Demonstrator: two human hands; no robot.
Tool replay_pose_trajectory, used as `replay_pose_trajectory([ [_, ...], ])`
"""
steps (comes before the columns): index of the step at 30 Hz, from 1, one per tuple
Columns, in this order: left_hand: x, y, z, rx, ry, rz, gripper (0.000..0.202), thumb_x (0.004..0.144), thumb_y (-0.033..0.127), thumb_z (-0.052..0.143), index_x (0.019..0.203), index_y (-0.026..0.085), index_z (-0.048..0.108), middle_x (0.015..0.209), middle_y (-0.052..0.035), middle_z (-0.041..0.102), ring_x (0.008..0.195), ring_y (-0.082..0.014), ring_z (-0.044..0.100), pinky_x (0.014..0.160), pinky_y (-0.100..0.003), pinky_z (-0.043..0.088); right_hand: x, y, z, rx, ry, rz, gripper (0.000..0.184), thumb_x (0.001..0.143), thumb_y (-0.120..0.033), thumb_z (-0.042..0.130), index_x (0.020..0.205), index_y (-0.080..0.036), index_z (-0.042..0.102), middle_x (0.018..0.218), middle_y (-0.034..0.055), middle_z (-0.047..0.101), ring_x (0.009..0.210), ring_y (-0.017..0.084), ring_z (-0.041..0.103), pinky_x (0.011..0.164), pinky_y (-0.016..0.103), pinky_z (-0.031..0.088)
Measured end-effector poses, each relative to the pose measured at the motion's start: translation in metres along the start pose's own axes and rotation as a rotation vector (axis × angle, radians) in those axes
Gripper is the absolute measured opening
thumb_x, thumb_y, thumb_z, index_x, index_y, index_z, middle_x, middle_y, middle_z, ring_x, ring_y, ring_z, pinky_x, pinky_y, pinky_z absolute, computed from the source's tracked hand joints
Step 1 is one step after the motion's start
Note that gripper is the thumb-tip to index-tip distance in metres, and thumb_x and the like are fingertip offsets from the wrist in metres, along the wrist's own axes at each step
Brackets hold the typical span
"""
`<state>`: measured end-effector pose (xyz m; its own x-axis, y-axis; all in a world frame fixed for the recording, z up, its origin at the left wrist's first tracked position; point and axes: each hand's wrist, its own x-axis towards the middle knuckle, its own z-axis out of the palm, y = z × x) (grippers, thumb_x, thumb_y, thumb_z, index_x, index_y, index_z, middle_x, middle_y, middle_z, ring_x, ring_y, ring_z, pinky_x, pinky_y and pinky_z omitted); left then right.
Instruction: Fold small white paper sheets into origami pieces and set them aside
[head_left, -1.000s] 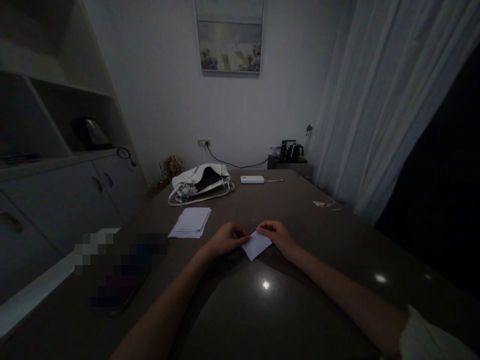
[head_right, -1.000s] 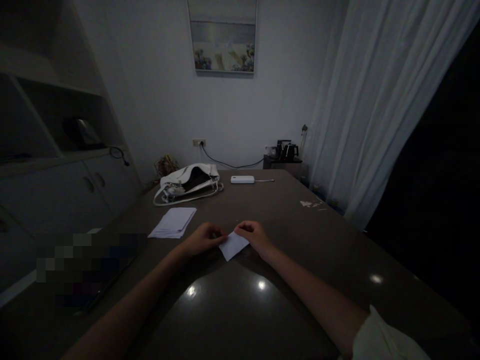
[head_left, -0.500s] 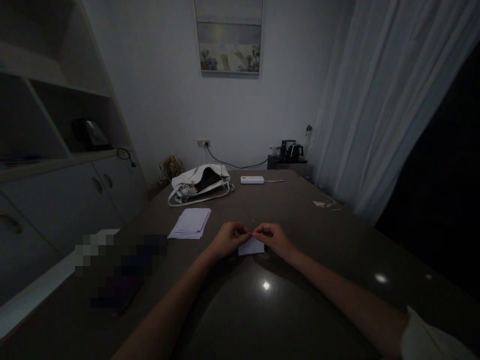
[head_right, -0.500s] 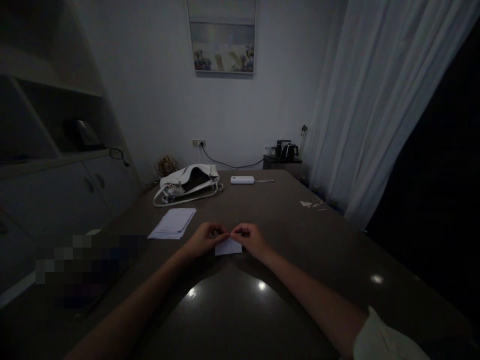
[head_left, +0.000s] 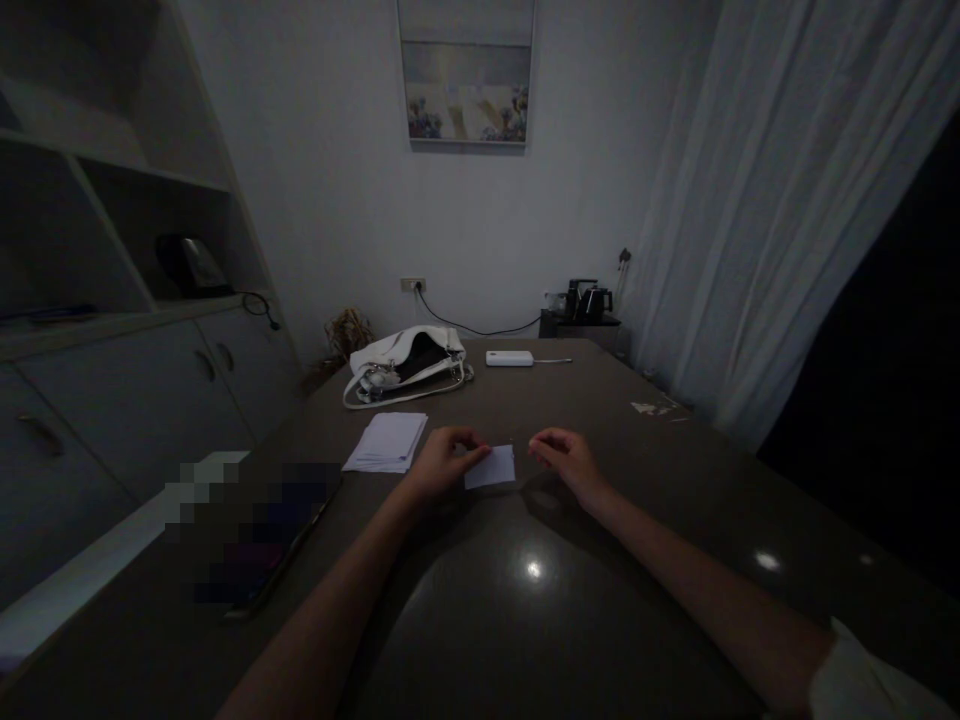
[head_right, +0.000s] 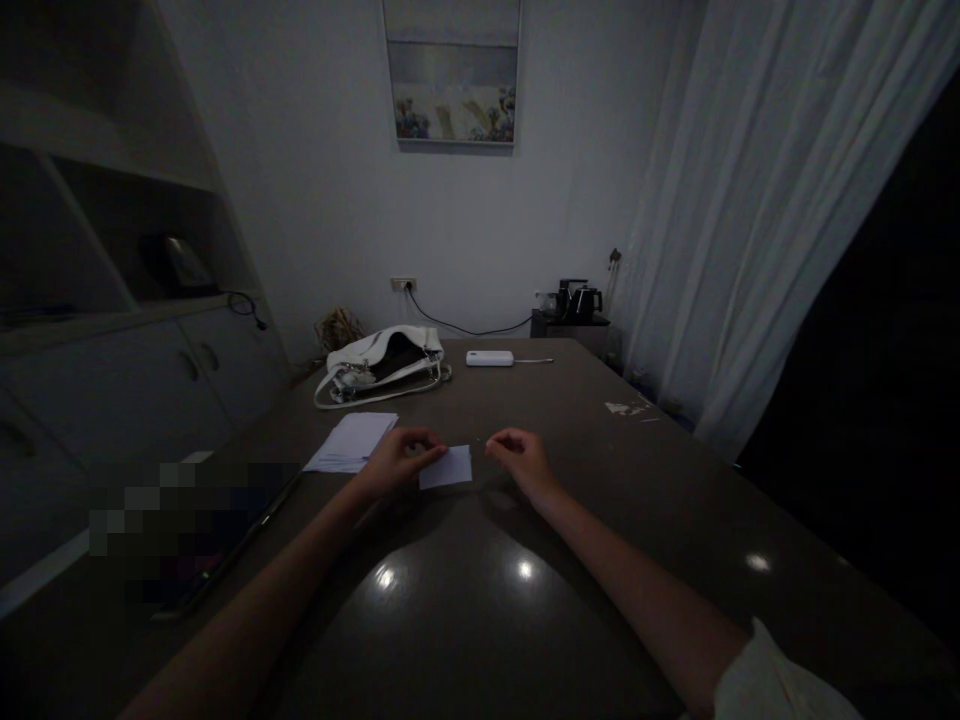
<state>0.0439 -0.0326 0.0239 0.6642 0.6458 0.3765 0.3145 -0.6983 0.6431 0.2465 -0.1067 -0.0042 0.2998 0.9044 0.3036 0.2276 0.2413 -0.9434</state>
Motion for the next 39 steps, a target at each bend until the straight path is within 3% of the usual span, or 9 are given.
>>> replay_pose_trajectory([
  [3,0.0,-0.004,-0.004,0.012,0.018,-0.03,0.029,0.077,0.04,0.055,0.075,0.014,0.067,0.074,-0.0029,0.068,0.071,-0.0168,0.059,0.062,-0.025,0.037,0.002,-0.003,-0.007,0.051,0.086,0.018,0.023,0.064,-0.038,0.064,0.068,-0.016,0.061,0.063,0.0032,0.063,0.052,0.011,0.051,0.05,0.023,0.039],
  [9,-0.002,0.004,0.008,-0.047,-0.021,0.007,0.028,0.077,0.038,0.055,0.076,0.014,0.068,0.073,-0.0029,0.067,0.07,-0.0159,0.058,0.061,-0.024,0.038,-0.006,-0.002,0.004,-0.04,-0.151,-0.045,0.024,0.068,-0.038,0.064,0.075,-0.016,0.066,0.07,0.0036,0.065,0.062,0.014,0.056,0.057,0.024,0.043],
  [17,-0.004,0.008,0.016,-0.063,-0.014,0.027,0.029,0.077,0.041,0.058,0.078,0.015,0.071,0.075,-0.003,0.069,0.071,-0.0154,0.06,0.063,-0.022,0.041,-0.006,0.004,0.006,-0.096,-0.195,-0.115,0.019,0.071,-0.034,0.064,0.069,-0.015,0.065,0.066,0.0031,0.064,0.062,0.014,0.058,0.06,0.025,0.044],
  [24,-0.002,0.004,0.012,-0.075,0.016,0.034,0.03,0.075,0.042,0.06,0.076,0.014,0.071,0.074,-0.0041,0.07,0.071,-0.017,0.062,0.065,-0.023,0.043,-0.007,-0.004,0.008,-0.131,-0.18,-0.144,0.019,0.071,-0.035,0.063,0.07,-0.016,0.066,0.067,0.0026,0.064,0.061,0.014,0.057,0.06,0.025,0.045],
  [32,0.0,-0.005,-0.004,-0.049,0.048,-0.006,0.031,0.074,0.043,0.06,0.074,0.014,0.072,0.074,-0.0046,0.071,0.072,-0.0185,0.064,0.067,-0.025,0.044,0.003,-0.002,-0.006,-0.154,-0.095,-0.177,0.017,0.071,-0.033,0.062,0.069,-0.016,0.066,0.068,0.0037,0.066,0.066,0.017,0.06,0.061,0.027,0.046],
  [39,0.0,-0.001,-0.005,-0.06,0.076,0.003,0.029,0.074,0.041,0.061,0.073,0.014,0.071,0.074,-0.0057,0.071,0.072,-0.0193,0.064,0.066,-0.025,0.045,0.002,-0.005,-0.003,-0.141,-0.096,-0.179,0.017,0.071,-0.033,0.063,0.069,-0.016,0.066,0.069,0.0044,0.066,0.066,0.017,0.06,0.062,0.028,0.045],
])
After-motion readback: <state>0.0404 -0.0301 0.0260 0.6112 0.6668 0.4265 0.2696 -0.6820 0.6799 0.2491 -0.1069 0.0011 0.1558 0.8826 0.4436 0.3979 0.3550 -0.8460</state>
